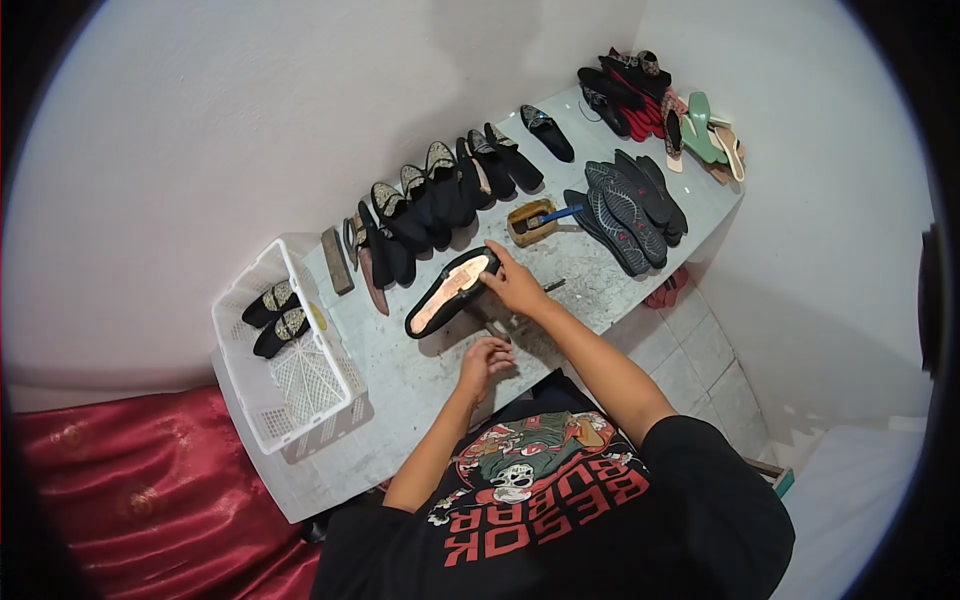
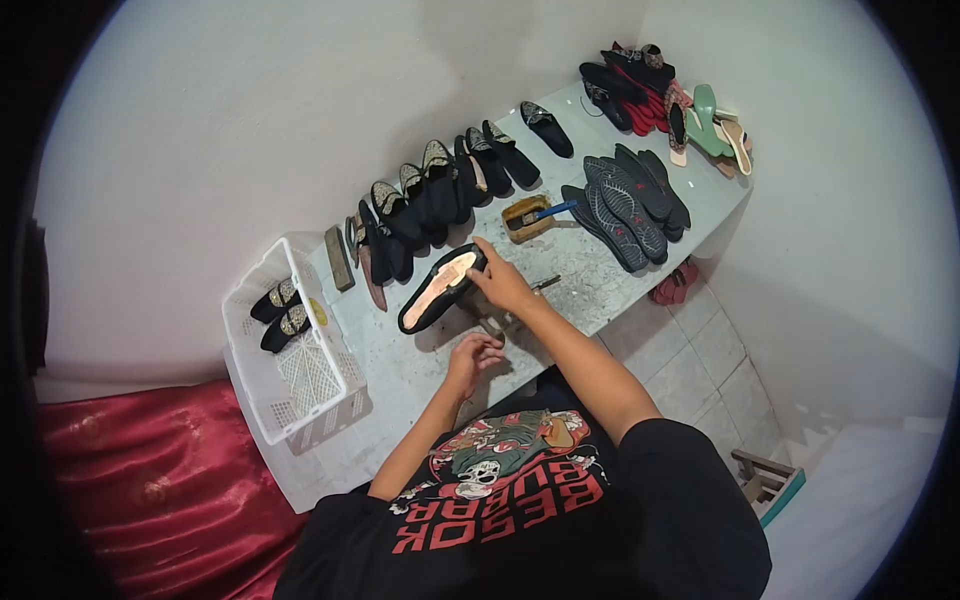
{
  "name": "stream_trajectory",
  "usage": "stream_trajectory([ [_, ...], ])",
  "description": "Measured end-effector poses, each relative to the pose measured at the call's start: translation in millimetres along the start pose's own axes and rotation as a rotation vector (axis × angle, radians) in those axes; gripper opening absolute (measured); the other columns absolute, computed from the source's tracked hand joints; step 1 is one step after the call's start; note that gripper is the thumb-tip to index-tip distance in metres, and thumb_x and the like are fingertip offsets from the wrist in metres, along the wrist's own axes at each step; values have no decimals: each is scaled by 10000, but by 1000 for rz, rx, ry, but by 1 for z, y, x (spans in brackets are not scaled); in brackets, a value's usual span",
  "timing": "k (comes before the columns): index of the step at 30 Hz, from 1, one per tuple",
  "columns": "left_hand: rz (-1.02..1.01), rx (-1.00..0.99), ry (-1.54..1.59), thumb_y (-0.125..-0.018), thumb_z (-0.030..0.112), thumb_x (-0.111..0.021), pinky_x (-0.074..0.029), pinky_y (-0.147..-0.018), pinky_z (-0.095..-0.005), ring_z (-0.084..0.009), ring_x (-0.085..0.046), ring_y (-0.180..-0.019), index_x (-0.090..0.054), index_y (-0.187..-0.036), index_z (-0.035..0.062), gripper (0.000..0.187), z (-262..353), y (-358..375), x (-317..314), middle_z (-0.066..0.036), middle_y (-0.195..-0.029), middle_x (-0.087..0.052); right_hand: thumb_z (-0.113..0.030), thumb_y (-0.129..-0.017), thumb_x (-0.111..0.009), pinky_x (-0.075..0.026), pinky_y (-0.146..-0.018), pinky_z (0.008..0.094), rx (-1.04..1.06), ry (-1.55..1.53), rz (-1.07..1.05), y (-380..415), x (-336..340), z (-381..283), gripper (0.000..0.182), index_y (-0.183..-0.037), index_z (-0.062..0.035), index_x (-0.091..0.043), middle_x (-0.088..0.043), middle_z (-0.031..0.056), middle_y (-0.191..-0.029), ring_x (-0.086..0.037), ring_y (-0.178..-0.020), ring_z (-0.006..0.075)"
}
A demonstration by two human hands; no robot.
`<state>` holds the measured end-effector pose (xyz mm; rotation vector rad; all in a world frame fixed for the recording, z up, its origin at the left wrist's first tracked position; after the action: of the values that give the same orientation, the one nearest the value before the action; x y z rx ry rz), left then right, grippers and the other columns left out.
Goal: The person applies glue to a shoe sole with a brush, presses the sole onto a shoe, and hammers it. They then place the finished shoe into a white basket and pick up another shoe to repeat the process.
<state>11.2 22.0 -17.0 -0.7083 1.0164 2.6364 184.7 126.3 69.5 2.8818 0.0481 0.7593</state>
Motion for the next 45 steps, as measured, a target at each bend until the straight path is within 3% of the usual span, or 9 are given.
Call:
stream_trajectory([
  [2,-286,-4,-108,-1058,190,-462,-584,-862,-331,-232,-718,-932,-586,-1124,23,218,15,7,-41,-173,-1100,-700,-155,-983,-685,-456,-635,297,131,-165,-59,9,-2,-3,820,-1649,-155,-206,-593,31,-826,-536,-701,110],
  [9,-495,96,-218,-1067,210,-494,-556,-879,-302,-185,-701,-999,-571,-1229,60,233,16,-66,-151,-116,-1175,-677,-153,-989,-674,-487,-663,267,-52,-383,136,34,97,114,685,-1576,-82,-328,-618,56,-942,-583,-698,111],
  [13,-432,110,-280,-1065,237,-510,-510,-975,-342,-208,-648,-1150,-494,-1421,86,387,7,-119,-194,-95,-1305,-635,-110,-889,-716,-472,-928,427,68,239,544,40,180,156,545,-1389,-41,-509,-627,154,-1098,-607,-1042,331],
  [14,-445,127,-297,-1061,245,-518,-488,-1009,-354,-210,-609,-1240,-454,-1490,98,458,3,-135,-202,-78,-1393,-593,-67,-822,-752,-382,-1044,488,34,314,556,41,200,163,550,-1334,-63,-551,-552,172,-1255,-481,-1229,400],
  [18,-447,152,-303,-1051,264,-527,-438,-1072,-405,-221,-527,-1366,-354,-1582,127,575,-6,-180,-249,-69,-1541,-483,-78,-725,-847,-338,-1084,528,-192,574,561,35,245,162,714,-1362,-106,-526,-413,151,-1437,-404,-1317,403],
  [29,-435,224,-407,-993,302,-584,-367,-1134,-479,-238,-435,-1441,-123,-1661,116,833,-27,-231,-307,-92,-1702,-255,-94,-666,-859,-392,-1037,496,-291,596,429,19,272,184,716,-1315,-140,-559,-506,93,-1329,-480,-1255,343],
  [36,-452,241,-435,-1061,416,-480,-359,-1153,-451,-257,-484,-1408,-161,-1651,89,746,-16,-227,-303,-97,-1670,-326,-56,-730,-732,-490,-942,381,-96,313,516,17,288,192,558,-1274,-85,-611,-606,115,-1166,-609,-1064,275],
  [38,-398,296,-337,-1067,468,-461,-370,-1145,-445,-248,-499,-1387,-204,-1637,87,732,-18,-225,-305,-100,-1632,-376,25,-760,-609,-510,-856,284,-308,-366,221,14,283,201,454,-1211,-24,-628,-630,76,-1104,-620,-968,167],
  [45,-367,239,-160,-1086,447,-472,-467,-1045,-392,-180,-585,-1207,-371,-1559,124,581,-6,-214,-310,-62,-1368,-568,111,-779,-498,-502,-738,218,-215,-907,27,19,254,183,595,-1362,2,-545,-669,75,-1144,-649,-857,101],
])
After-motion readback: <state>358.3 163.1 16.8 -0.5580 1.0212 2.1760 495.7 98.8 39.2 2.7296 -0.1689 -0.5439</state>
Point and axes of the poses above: each hand's wrist, its own y-axis away from the middle knuckle, its own x-axis out of the back of the hand, z = x × y, the point moved 3 cm from there along -y, towards the middle knuckle
